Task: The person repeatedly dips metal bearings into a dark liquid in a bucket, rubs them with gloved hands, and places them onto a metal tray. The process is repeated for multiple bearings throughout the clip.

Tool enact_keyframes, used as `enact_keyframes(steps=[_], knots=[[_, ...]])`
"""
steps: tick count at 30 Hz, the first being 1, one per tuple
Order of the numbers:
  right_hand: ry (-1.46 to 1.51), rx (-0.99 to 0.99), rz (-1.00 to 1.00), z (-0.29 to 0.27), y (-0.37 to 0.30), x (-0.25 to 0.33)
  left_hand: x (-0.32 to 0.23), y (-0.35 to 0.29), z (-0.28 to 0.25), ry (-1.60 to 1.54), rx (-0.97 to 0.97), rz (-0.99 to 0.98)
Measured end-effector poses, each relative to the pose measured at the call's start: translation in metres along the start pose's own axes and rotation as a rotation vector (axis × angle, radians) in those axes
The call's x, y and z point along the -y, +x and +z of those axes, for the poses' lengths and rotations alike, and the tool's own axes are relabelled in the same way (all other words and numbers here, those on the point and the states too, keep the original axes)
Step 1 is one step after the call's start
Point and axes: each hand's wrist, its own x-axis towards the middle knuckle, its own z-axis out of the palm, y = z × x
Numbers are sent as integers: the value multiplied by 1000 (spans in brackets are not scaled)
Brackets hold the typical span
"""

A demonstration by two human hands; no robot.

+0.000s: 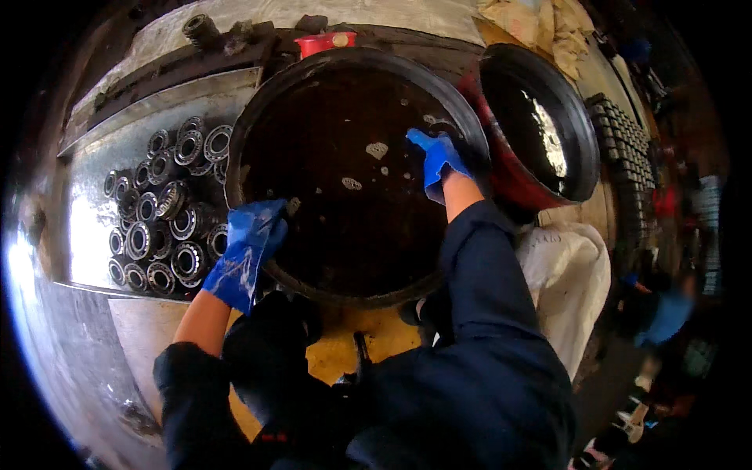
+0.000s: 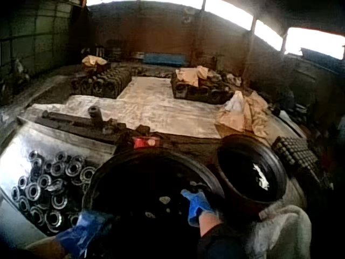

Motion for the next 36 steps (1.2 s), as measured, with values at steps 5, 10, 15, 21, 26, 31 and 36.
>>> enact_keyframes(steps=[5,10,15,21,26,31,36], knots=[[38,32,197,8,75,-13,3,16,12,-46,-36,35],[19,282,102,78,58,35,13,6,9,-27,-48,36],[-303,202,-123,126,16,92,19,1,8,42,-32,-2],[-1166,82,-472,164,41,121,11,7,3,43,-48,2],[-1207,96,-476,182,90,94,17,8,6,29,-56,72],[-1340,188,-329,203,118,93,16,-1,18,29,-111,62],[-1412,-56,-405,198,146,70,19,6,15,15,-90,85]])
